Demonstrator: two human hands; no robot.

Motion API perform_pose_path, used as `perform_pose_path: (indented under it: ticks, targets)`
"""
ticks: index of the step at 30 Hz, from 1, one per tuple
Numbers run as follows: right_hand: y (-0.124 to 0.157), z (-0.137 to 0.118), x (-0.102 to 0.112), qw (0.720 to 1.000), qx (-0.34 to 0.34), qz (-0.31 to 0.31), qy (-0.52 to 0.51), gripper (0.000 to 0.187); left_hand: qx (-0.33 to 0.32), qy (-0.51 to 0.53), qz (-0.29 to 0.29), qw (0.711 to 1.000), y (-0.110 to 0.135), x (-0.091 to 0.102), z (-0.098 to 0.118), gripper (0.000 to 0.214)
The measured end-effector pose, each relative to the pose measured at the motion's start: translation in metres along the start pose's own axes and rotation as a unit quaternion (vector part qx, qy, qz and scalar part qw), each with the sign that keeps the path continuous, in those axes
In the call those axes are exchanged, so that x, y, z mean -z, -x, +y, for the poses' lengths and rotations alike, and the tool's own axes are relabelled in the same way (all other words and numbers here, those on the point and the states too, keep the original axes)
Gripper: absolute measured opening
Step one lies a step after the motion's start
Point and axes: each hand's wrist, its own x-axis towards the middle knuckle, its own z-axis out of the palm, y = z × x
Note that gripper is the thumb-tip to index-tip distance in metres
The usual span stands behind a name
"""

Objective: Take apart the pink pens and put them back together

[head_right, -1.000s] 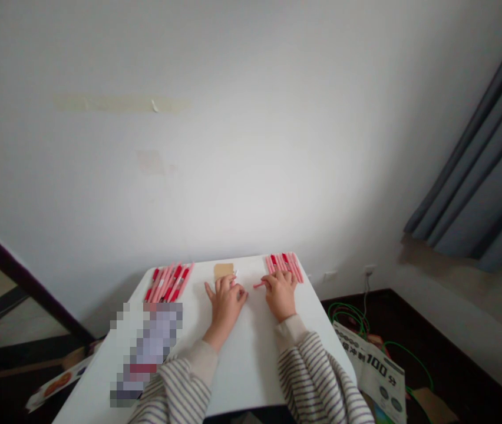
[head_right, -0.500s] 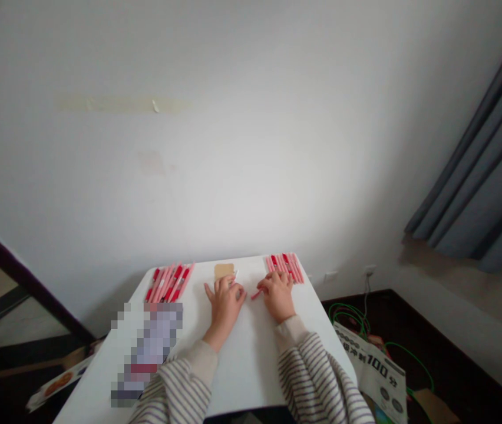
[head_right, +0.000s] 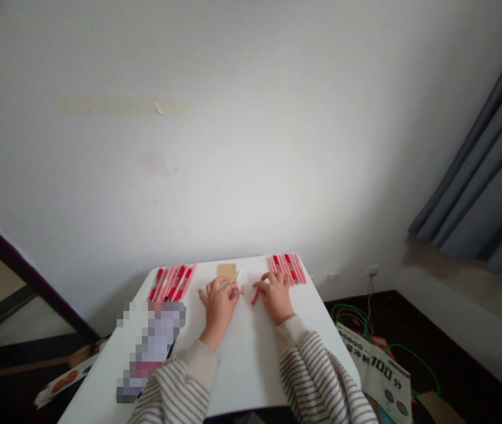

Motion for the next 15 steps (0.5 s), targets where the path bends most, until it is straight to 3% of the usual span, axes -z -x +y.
perform_pose_path:
  ticks: [8, 15]
  targets:
    - [-0.008, -0.005, 0.001, 1.000, 0.011, -0.010, -0.020, 0.028, 0.031, -0.021, 0.030, 0.999, -0.002, -0.001, -0.005, 0.019]
    - [-0.015, -0.011, 0.002, 0.998, 0.035, -0.044, -0.012, 0.032, 0.047, -0.032, 0.022, 0.998, -0.002, 0.003, 0.000, 0.026]
